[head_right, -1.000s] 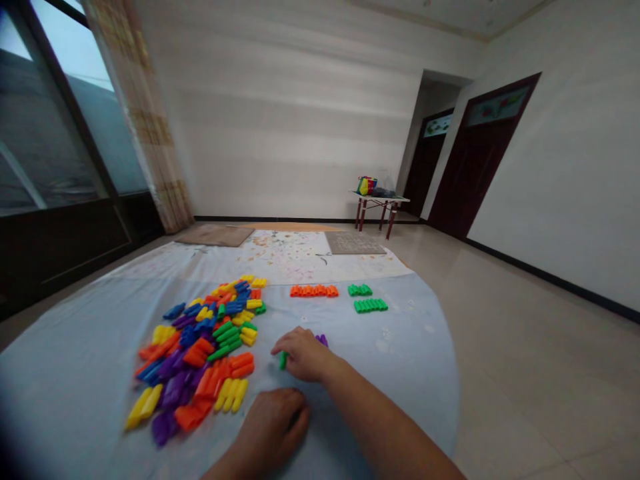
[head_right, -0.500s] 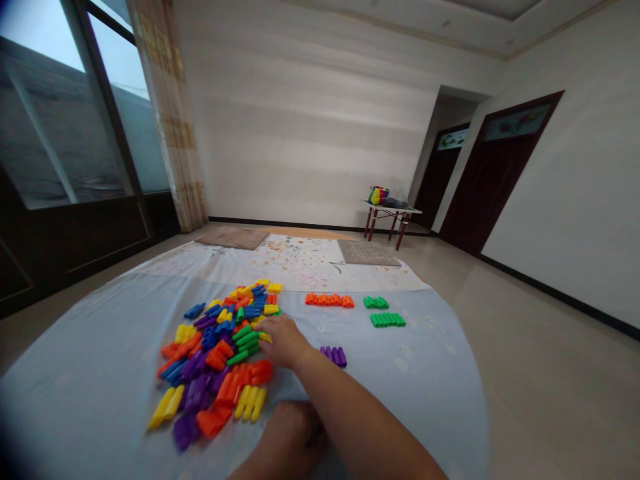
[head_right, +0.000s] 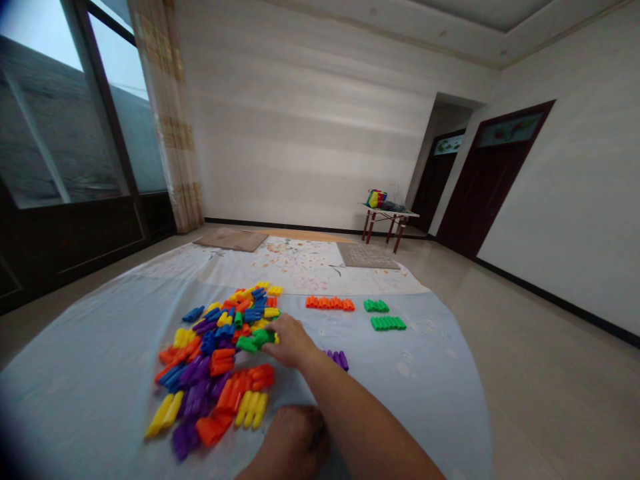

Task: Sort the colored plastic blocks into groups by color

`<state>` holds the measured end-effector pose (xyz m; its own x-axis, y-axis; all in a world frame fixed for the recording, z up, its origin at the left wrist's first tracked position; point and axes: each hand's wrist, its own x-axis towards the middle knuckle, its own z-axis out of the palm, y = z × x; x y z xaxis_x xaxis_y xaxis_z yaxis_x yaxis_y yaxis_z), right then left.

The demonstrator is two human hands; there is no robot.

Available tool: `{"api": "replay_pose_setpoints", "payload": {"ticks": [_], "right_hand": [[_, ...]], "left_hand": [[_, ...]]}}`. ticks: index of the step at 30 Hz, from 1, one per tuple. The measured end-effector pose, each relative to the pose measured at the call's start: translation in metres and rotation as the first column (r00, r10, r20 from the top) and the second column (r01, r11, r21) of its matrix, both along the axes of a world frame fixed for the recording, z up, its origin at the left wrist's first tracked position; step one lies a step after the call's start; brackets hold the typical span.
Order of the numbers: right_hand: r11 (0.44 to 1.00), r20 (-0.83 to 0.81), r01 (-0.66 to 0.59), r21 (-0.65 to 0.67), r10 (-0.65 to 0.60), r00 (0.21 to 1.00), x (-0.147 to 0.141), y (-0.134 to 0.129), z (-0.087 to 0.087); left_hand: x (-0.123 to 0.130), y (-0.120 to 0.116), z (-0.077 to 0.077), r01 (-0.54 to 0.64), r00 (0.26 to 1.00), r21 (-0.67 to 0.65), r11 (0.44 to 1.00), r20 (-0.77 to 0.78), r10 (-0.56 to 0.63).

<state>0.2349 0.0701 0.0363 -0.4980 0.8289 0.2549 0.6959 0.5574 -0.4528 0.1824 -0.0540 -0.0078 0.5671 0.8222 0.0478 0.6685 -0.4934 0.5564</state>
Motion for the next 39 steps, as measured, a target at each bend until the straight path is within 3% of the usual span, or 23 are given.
{"api": "replay_pose_setpoints", "payload": {"ticks": [3, 6, 8, 18, 25, 30, 34, 39], "right_hand": [[0.985, -0.09, 0.121, -0.126, -0.133, 0.987, 0.027, 0.01, 0.001], [0.929, -0.062, 0.206, -0.307, -0.235, 0.97, 0.05, 0.021, -0.008], [0.899, -0.025, 0.253, -0.357, -0.28, 0.96, 0.062, 0.026, -0.015], [0.867, -0.001, 0.456, -0.201, -0.466, 0.885, 0.078, 0.027, -0.023], [0.918, 0.162, 0.396, -0.013, -0.388, 0.907, 0.057, 0.013, -0.016], [0.961, 0.04, 0.265, 0.073, -0.269, 0.962, 0.054, 0.012, -0.002], [0.971, -0.066, 0.237, -0.002, -0.237, 0.969, 0.06, 0.015, 0.001], [0.96, -0.273, 0.192, -0.204, -0.244, 0.93, 0.077, 0.018, -0.003]], "left_hand": [[0.002, 0.0, -0.002, -0.022, 0.998, 0.077, 0.997, -0.05, 0.026], [0.002, 0.0, -0.001, -0.03, 0.997, 0.109, 0.994, -0.074, 0.038], [0.003, 0.0, 0.0, -0.035, 0.995, 0.106, 0.994, -0.086, 0.044], [0.002, 0.0, 0.004, -0.042, 0.994, 0.076, 0.996, -0.1, 0.05], [0.002, 0.002, 0.002, -0.041, 0.996, 0.076, 0.996, -0.075, 0.047], [0.001, 0.002, -0.001, -0.048, 0.997, 0.1, 0.994, -0.058, 0.054], [0.0, 0.002, -0.001, -0.056, 0.998, 0.099, 0.993, -0.025, 0.059], [0.0, 0.003, -0.001, -0.067, 0.998, 0.072, 0.995, 0.013, 0.066]]}}
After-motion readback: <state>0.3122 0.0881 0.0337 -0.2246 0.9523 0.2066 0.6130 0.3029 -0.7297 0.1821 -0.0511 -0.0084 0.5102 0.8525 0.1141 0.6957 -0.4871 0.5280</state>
